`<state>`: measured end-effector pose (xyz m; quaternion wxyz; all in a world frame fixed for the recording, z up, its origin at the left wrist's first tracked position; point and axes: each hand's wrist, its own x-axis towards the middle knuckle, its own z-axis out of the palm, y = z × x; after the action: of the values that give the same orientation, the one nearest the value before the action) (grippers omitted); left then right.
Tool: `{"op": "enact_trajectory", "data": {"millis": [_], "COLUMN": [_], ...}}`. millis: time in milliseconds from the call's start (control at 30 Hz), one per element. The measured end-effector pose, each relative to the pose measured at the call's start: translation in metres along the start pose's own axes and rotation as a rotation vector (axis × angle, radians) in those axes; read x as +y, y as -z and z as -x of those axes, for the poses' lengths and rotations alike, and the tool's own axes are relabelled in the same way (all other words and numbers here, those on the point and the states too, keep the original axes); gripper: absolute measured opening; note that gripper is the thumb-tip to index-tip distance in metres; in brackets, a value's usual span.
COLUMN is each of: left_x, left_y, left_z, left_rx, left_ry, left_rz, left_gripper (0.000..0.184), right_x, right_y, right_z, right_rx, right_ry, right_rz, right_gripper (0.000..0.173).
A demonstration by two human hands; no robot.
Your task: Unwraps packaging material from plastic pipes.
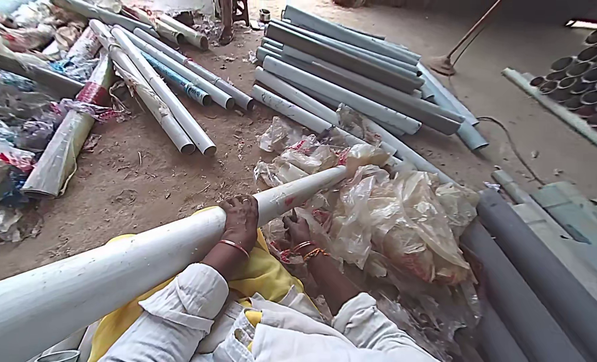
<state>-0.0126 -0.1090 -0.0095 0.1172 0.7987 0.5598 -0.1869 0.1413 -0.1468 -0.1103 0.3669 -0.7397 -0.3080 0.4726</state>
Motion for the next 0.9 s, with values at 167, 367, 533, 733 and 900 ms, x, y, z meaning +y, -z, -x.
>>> {"op": "enact_trajectory", "data": {"millis": [167, 367, 533, 733, 900], "left_x": [-0.004, -0.009, -0.027, -0.041, -0.038], "left_y": [0.001, 0.007, 0.029, 0.043, 0.045], "left_z": [-0.001, -0.008, -0.024, -0.043, -0.042], "left_rx": [-0.007, -0.029, -0.14, -0.263, -0.269], "left_ry": [-0.007, 0.011, 0.051, 0.035, 0.011], "left_rz": [0.015, 0.012, 0.117, 0.173, 0.153], "left_gripper": [0.098, 0.102, 0.099, 0.095, 0.095], "right_x": [-0.048, -0.054, 0.004, 0.039, -0.047], "right_y": [-0.007, -0.014, -0.014, -0.003, -0.011], "right_z": [0.006, 0.006, -0.012, 0.005, -0.019], "right_rx": [-0.159, -0.283, -0.18, -0.114, -0.027], "right_ry": [-0.092, 0.005, 0.012, 0.194, 0.771], "right_rz": [-0.089, -0.304, -0.096, 0.018, 0.148], "right_gripper": [0.047, 0.016, 0.022, 0.033, 0.028]}}
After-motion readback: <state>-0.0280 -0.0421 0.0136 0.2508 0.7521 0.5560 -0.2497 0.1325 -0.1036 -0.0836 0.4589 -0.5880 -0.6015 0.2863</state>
